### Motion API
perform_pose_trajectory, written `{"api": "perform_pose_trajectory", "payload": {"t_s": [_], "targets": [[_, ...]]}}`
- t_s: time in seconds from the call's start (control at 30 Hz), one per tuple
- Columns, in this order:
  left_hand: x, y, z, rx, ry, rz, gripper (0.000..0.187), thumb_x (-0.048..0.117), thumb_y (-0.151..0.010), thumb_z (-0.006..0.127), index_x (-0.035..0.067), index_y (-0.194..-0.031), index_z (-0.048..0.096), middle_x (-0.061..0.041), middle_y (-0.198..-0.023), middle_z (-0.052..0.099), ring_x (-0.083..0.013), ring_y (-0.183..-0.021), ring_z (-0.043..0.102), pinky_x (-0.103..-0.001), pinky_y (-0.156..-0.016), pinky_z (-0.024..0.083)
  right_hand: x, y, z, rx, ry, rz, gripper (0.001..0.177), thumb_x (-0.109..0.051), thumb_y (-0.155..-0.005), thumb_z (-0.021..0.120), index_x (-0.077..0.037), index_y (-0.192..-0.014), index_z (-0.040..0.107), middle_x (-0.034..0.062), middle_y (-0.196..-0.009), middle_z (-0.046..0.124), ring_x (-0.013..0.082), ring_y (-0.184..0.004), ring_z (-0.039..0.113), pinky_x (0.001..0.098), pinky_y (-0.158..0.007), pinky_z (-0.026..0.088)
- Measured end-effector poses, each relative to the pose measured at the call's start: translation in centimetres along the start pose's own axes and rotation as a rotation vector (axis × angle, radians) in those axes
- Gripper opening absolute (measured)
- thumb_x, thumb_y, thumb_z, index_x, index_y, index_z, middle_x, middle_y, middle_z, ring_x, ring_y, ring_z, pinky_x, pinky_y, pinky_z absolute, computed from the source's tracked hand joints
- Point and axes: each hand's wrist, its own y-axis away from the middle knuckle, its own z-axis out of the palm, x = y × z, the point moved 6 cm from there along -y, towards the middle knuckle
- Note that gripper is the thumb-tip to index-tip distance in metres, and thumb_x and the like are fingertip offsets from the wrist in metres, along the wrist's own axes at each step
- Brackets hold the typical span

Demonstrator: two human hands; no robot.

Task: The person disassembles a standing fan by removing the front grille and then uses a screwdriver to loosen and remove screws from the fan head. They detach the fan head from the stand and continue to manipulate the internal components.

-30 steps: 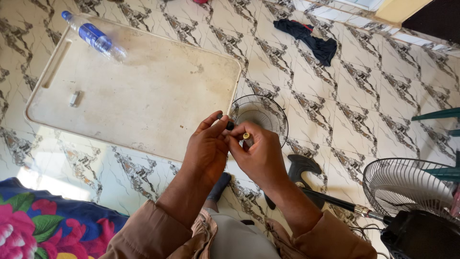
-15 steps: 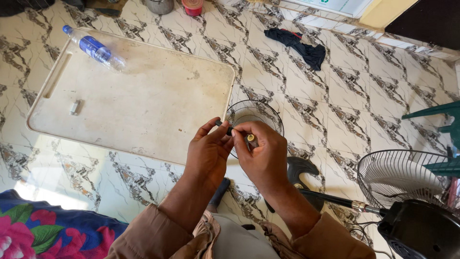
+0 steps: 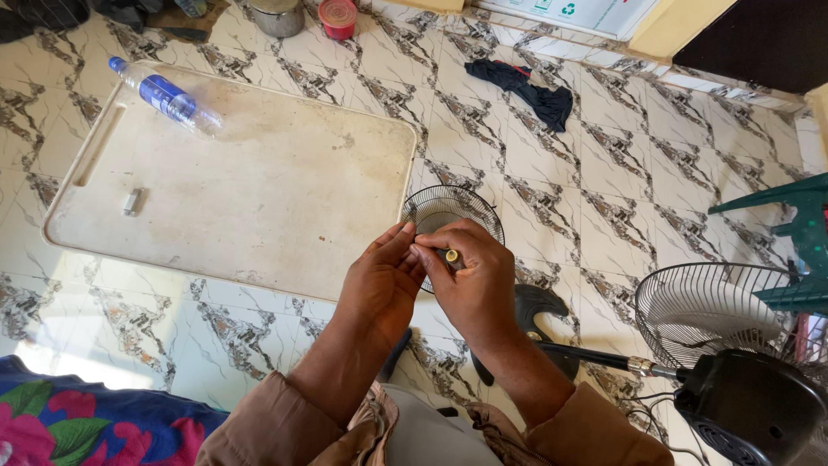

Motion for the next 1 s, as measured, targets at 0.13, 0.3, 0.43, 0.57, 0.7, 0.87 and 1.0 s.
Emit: {"api": "perform_pose_trajectory", "payload": {"t_s": [0.13,0.3,0.43,0.57,0.7,0.87,1.0], "targets": [[-0.3,-0.1,-0.1,0.006,0.007,-0.025,0.023,0.014,-0.098,0.064,0.003,-0.118,0.059,-0.007,-0.096,0.066,-0.0159,-0.089,0.064,-0.031,-0.086,0.055,0.3,0.3,-0.1,0.003,-0.028,0.019,0.007,-0.001,-0.093,0.076,0.0,-0.099,0.073,0.0087,-0.094,0.073,0.0151,-0.085,0.075,0.0271,-0.072,0.059],[-0.2,-0.1,0.0,-0.067,0.047,-0.029,0.016,0.014,-0.1,0.063,0.002,-0.111,0.061,-0.008,-0.098,0.065,-0.016,-0.091,0.064,-0.031,-0.089,0.055,2.6,0.7,0.8,-0.006,-0.262,0.168,0.011,-0.003,-0.092,0.077,-0.002,-0.102,0.073,0.0046,-0.094,0.071,0.0095,-0.083,0.067,0.0243,-0.071,0.056],[-0.2,0.2,0.0,-0.047,0.015,-0.058,0.014,0.015,-0.1,0.063,0.004,-0.109,0.062,-0.008,-0.1,0.067,-0.0155,-0.093,0.065,-0.03,-0.091,0.054,5.2,0.8,1.8,-0.073,-0.47,0.353,0.023,-0.005,-0.088,0.081,-0.004,-0.109,0.071,-0.0019,-0.09,0.064,0.003,-0.078,0.057,0.021,-0.066,0.052],[-0.3,0.3,0.1,-0.126,0.006,-0.056,0.017,0.015,-0.1,0.064,0.003,-0.112,0.062,-0.007,-0.101,0.066,-0.015,-0.093,0.063,-0.032,-0.092,0.052,6.8,1.3,2.3,-0.179,-0.707,0.595,0.033,-0.009,-0.084,0.084,-0.006,-0.112,0.066,-0.0034,-0.084,0.061,0.002,-0.069,0.054,0.0202,-0.053,0.042],[-1.3,0.3,-0.1,-0.06,-0.019,-0.105,0.02,0.014,-0.098,0.064,0.002,-0.114,0.062,-0.009,-0.106,0.067,-0.0154,-0.097,0.065,-0.031,-0.095,0.052,7.9,1.9,1.7,-0.293,-0.658,0.811,0.038,-0.016,-0.08,0.085,-0.009,-0.112,0.068,-0.0035,-0.078,0.058,0.003,-0.059,0.049,0.0206,-0.047,0.038],[-2.7,-0.3,-0.1,0.057,-0.039,-0.177,0.019,0.011,-0.096,0.062,0.004,-0.114,0.06,-0.013,-0.108,0.066,-0.0198,-0.099,0.067,-0.034,-0.096,0.054,9.7,2.5,0.9,-0.342,-0.596,0.832,0.036,-0.021,-0.081,0.083,-0.01,-0.113,0.069,-0.0024,-0.074,0.058,0.0048,-0.054,0.045,0.0229,-0.043,0.035],[-4.5,-1.8,-0.7,0.074,-0.044,-0.27,0.018,0.012,-0.099,0.058,0.003,-0.115,0.059,-0.014,-0.108,0.066,-0.0216,-0.099,0.067,-0.034,-0.096,0.055,9.2,2.0,-0.3,-0.267,-0.252,0.439,0.028,-0.021,-0.089,0.08,-0.007,-0.112,0.071,0.0023,-0.086,0.066,0.0088,-0.072,0.063,0.0249,-0.059,0.053]]}}
